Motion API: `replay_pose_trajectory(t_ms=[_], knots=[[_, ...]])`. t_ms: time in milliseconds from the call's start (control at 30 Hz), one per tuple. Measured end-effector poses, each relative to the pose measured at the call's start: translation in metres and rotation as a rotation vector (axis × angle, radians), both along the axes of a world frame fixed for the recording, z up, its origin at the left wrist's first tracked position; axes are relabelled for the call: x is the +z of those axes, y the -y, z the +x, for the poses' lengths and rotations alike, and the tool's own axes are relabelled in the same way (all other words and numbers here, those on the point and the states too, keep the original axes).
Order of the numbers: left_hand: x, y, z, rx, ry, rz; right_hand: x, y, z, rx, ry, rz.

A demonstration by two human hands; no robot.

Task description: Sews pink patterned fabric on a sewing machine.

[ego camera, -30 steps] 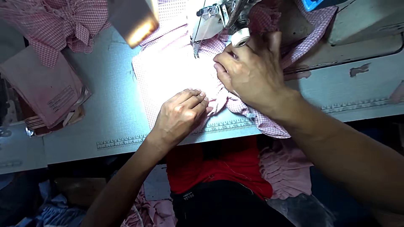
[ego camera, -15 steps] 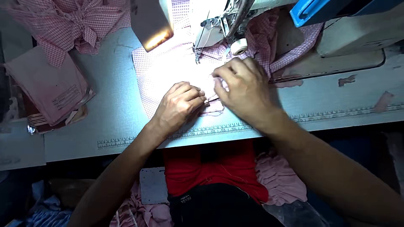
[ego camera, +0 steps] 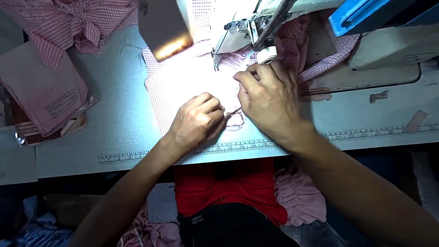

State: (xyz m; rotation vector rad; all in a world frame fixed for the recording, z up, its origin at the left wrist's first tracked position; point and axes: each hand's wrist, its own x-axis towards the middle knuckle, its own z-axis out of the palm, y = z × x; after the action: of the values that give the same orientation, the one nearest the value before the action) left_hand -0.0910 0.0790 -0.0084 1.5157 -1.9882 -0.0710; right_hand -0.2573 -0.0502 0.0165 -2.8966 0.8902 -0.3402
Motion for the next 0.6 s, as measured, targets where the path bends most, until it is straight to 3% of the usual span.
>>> replay_pose_trajectory(t_ms=[367,600], knots=[[-0.003,0.046,0.043,0.085,0.009,0.017,-0.009,0.039,0.032,-0.075,0.073,-0.176],[-0.001,0.047,0.033,0.22,-0.081,0.0,-0.006,0.048,0.038,-0.113,0.102,-0.132]])
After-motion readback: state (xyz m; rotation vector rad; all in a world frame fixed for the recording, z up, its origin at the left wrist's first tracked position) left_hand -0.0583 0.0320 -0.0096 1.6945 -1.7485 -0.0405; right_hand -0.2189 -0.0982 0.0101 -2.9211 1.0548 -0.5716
